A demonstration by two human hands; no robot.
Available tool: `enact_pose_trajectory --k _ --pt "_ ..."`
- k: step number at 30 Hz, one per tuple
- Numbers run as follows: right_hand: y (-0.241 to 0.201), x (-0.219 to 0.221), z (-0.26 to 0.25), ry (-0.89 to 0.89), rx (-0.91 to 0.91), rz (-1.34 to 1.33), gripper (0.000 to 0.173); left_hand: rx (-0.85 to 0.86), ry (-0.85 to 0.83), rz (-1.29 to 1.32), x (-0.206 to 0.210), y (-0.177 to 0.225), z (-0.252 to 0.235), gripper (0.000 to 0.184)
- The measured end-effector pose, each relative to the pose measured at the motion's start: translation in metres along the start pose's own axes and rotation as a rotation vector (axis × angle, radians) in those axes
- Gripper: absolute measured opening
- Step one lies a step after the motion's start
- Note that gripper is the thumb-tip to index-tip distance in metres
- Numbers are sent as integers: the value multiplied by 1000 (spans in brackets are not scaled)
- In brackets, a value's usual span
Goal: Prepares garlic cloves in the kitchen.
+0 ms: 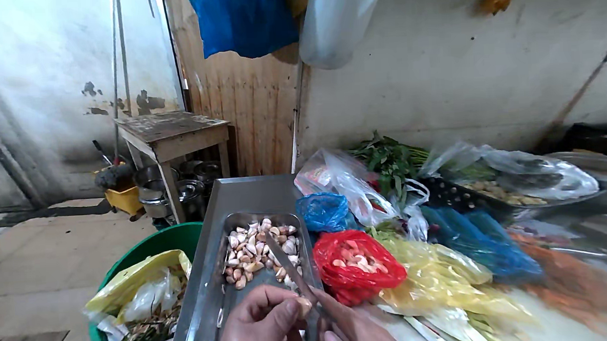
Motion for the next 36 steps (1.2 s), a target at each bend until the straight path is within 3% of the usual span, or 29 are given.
enact_pose_trajectory --k 4,11,13,16,19,21,24,26,29,36 --pt "-1 -1 1 32 3 5 41 51 -30 -35 4 2 2 10" --pt "0 -1 -3 38 113 13 36 209 -102 -397 11 17 6 11" --pt "2 0 -6 5 133 -6 35 347 -158 -612 16 24 7 18" --pt "5 2 -8 -56 155 -14 34 695 -278 -959 27 32 12 17" --pt "7 1 -8 -60 166 -17 33 834 -359 -1160 36 30 17 17" --pt "10 1 -9 -55 183 -48 33 768 -371 -1093 33 29 13 17" --pt "14 -1 -8 -39 207 -121 33 342 -266 -614 15 19 -2 23" --pt "13 -2 -7 -27 205 -146 33 212 -186 -387 10 13 -5 23" --pt "14 -1 -8 -24 190 -146 34 251 -120 -384 9 13 -5 15" --pt "11 0 -2 -13 158 -142 33 384 -218 -550 17 15 0 28"
Point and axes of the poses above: each hand's wrist, its own z-axis away from the middle knuckle, its own x-axis out of the palm, y = z × x, the point moved 8 cm from there along -z, towards the middle knuckle, and after that the axes turned 12 degrees about x, right-handed, at the moved point
